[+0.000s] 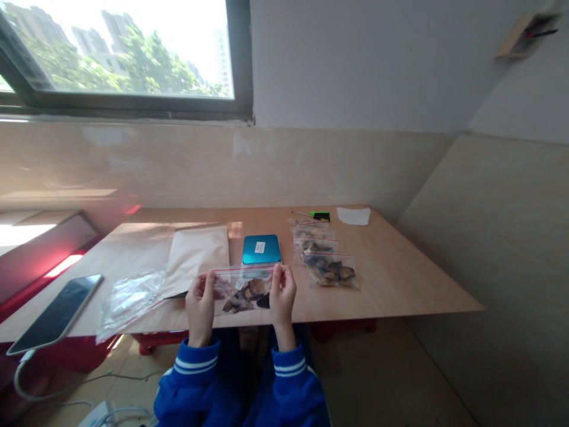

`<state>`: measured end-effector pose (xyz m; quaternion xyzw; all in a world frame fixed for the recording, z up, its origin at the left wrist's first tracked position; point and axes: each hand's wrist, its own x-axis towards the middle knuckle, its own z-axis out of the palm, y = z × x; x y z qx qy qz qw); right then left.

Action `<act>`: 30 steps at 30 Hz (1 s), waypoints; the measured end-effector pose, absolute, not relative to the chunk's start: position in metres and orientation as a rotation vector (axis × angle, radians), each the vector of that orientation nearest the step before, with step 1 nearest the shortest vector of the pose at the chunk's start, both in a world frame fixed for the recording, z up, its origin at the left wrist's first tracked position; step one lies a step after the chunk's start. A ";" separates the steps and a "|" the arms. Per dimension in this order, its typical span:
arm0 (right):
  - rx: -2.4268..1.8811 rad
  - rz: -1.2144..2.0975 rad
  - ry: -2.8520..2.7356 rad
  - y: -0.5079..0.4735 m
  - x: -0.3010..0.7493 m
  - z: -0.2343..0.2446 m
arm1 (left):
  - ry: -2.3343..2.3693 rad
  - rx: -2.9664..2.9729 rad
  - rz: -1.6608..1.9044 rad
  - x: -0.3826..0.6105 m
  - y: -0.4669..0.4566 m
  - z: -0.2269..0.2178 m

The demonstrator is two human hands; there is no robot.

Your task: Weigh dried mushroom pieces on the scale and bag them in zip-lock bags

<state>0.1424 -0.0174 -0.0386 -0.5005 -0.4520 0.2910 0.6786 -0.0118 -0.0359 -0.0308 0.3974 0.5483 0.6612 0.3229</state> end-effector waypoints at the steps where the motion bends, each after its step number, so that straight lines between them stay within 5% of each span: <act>1: -1.116 0.666 -1.020 -0.017 0.143 -0.039 | 1.402 1.048 1.728 -0.012 -0.035 -0.031; 23: -1.185 0.448 -1.075 -0.022 0.144 -0.029 | 1.327 1.050 1.769 -0.013 -0.040 -0.017; 30: -1.195 0.027 -1.313 -0.031 0.150 -0.012 | 1.336 1.218 1.829 0.007 -0.043 -0.013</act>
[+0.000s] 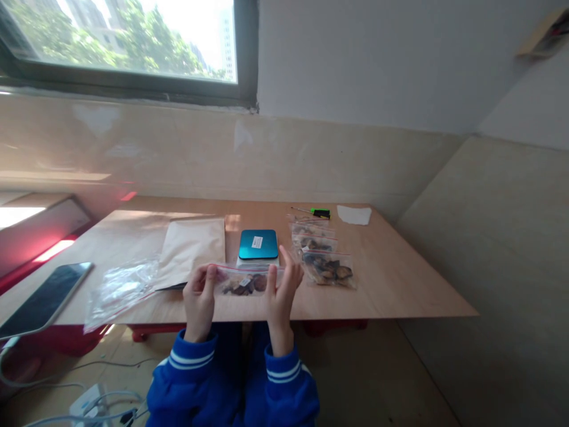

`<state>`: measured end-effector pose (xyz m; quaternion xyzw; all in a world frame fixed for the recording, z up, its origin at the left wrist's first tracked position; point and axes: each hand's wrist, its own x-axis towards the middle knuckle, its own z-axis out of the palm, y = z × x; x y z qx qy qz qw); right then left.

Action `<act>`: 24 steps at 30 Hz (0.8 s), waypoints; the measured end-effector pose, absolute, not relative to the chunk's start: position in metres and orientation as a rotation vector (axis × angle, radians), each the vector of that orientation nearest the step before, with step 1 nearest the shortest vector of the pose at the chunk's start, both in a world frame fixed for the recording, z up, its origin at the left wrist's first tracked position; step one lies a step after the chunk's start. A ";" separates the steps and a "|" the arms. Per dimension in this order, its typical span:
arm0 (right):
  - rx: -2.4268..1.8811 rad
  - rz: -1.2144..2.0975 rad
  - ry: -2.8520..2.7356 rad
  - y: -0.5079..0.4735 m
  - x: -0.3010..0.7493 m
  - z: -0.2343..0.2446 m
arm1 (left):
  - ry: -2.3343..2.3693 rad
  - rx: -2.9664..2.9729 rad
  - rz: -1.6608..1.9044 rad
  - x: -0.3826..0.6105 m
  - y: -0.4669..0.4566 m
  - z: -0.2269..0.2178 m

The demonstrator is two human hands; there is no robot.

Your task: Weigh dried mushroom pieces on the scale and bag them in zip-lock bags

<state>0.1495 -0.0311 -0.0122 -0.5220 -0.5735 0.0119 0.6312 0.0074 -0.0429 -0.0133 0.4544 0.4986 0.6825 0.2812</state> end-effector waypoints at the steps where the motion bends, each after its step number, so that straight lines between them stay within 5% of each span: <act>1: -1.195 -0.016 -1.399 -0.034 0.149 -0.007 | 1.324 1.246 1.813 0.011 -0.044 -0.014; 7: -1.091 0.041 -1.775 -0.046 0.135 0.013 | 1.290 1.365 1.743 0.015 -0.051 -0.017; 24: -1.138 0.150 -1.662 -0.038 0.128 -0.005 | 1.217 1.233 1.628 0.007 -0.053 -0.006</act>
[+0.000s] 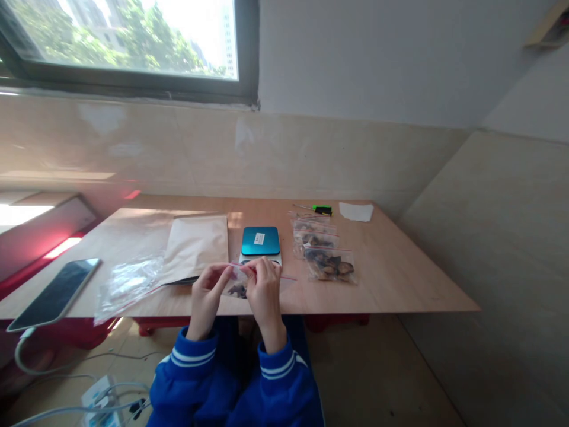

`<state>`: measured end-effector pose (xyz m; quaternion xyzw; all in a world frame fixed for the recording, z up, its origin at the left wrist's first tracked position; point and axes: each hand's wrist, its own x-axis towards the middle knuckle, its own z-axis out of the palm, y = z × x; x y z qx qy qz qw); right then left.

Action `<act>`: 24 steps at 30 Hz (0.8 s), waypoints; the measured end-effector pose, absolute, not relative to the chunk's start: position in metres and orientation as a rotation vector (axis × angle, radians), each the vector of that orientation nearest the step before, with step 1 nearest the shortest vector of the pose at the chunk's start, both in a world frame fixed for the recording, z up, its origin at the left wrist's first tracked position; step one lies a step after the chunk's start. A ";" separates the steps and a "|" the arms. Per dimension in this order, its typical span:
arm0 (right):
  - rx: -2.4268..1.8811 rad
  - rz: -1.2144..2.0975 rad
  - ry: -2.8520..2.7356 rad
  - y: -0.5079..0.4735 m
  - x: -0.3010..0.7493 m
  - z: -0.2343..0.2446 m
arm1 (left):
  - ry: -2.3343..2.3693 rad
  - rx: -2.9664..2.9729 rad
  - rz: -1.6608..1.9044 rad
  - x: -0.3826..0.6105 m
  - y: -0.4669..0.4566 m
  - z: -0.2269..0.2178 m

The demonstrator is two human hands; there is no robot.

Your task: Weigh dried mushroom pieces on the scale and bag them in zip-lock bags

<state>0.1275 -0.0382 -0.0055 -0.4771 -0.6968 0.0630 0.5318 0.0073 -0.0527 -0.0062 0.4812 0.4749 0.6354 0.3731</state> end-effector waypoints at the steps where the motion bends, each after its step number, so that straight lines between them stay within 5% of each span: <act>1: -1.144 0.169 -1.664 -0.039 0.129 -0.006 | 1.226 1.226 1.636 0.008 -0.053 -0.007; 24: -1.027 0.275 -1.538 -0.044 0.129 -0.002 | 1.150 1.292 1.608 0.008 -0.054 -0.012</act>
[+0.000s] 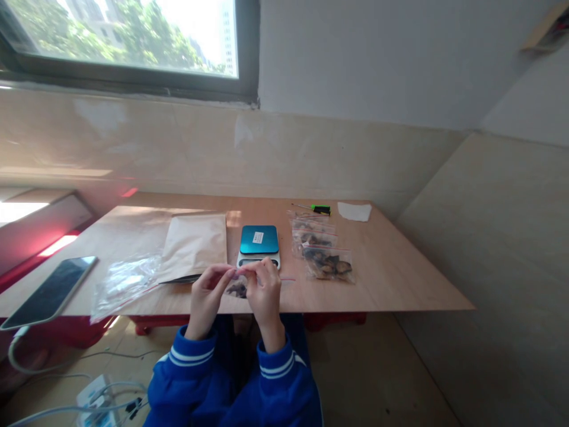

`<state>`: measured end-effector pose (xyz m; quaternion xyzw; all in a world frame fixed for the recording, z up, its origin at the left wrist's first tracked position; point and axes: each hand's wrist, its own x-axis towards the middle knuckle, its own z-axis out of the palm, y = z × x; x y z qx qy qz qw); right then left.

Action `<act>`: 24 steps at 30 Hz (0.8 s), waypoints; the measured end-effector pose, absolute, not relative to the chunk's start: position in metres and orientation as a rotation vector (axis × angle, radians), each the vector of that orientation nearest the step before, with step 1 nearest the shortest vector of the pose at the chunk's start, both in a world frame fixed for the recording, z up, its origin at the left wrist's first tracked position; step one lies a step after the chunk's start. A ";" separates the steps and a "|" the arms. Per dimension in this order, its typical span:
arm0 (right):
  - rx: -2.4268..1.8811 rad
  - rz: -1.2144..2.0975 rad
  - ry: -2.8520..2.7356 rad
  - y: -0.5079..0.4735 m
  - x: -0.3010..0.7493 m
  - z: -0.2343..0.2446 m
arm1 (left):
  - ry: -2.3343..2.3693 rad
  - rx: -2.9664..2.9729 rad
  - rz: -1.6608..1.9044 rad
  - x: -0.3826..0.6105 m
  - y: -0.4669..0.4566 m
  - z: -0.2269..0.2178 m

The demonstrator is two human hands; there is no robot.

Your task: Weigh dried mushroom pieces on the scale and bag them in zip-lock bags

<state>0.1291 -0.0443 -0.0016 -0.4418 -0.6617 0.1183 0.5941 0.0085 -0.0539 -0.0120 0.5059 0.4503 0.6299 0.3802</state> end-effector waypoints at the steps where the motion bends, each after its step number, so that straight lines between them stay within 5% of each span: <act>1: -1.024 0.306 -1.543 -0.044 0.129 -0.001 | 1.151 1.288 1.610 0.009 -0.054 -0.012; 8: -1.079 0.389 -1.672 -0.046 0.131 0.006 | 1.151 1.258 1.614 0.011 -0.054 -0.014; 18: -0.976 0.083 -1.631 -0.046 0.124 0.002 | 1.172 1.358 1.592 0.007 -0.055 -0.014; 24: -0.987 0.261 -1.695 -0.044 0.129 0.004 | 1.198 1.357 1.738 0.004 -0.056 -0.016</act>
